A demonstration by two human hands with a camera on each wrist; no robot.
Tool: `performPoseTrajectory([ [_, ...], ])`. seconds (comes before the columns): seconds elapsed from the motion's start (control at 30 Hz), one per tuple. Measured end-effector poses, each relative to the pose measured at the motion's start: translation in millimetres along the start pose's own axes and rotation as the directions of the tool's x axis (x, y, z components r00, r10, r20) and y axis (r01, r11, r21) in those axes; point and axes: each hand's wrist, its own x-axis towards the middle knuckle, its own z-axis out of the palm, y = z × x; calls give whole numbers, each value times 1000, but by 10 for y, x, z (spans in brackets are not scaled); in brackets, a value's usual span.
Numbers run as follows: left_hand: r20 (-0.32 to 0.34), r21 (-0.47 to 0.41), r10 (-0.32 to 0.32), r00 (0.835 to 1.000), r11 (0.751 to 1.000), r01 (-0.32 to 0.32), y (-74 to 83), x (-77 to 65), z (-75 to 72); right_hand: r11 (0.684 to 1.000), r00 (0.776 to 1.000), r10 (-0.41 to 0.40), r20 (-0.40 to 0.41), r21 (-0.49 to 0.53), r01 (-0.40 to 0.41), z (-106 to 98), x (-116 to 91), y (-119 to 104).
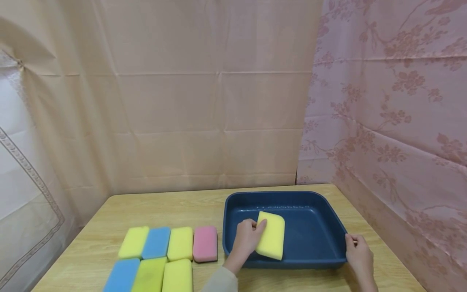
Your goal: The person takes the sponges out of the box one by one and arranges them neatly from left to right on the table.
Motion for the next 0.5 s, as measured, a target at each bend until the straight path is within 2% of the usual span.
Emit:
performPoseTrajectory([
  [0.2,-12,-27,3,1000,1000,-4,-14,-75,-111,1000,1000,-5,-9,-1,5,-1,5,7],
  [0.4,-42,14,24,999,1000,-23,-29,-140,-198,1000,1000,-5,-15,4,5,2,0,6],
  [0.5,-34,14,45,998,999,-44,-30,-188,-248,1000,1000,1,-15,4,-1,3,-6,4],
])
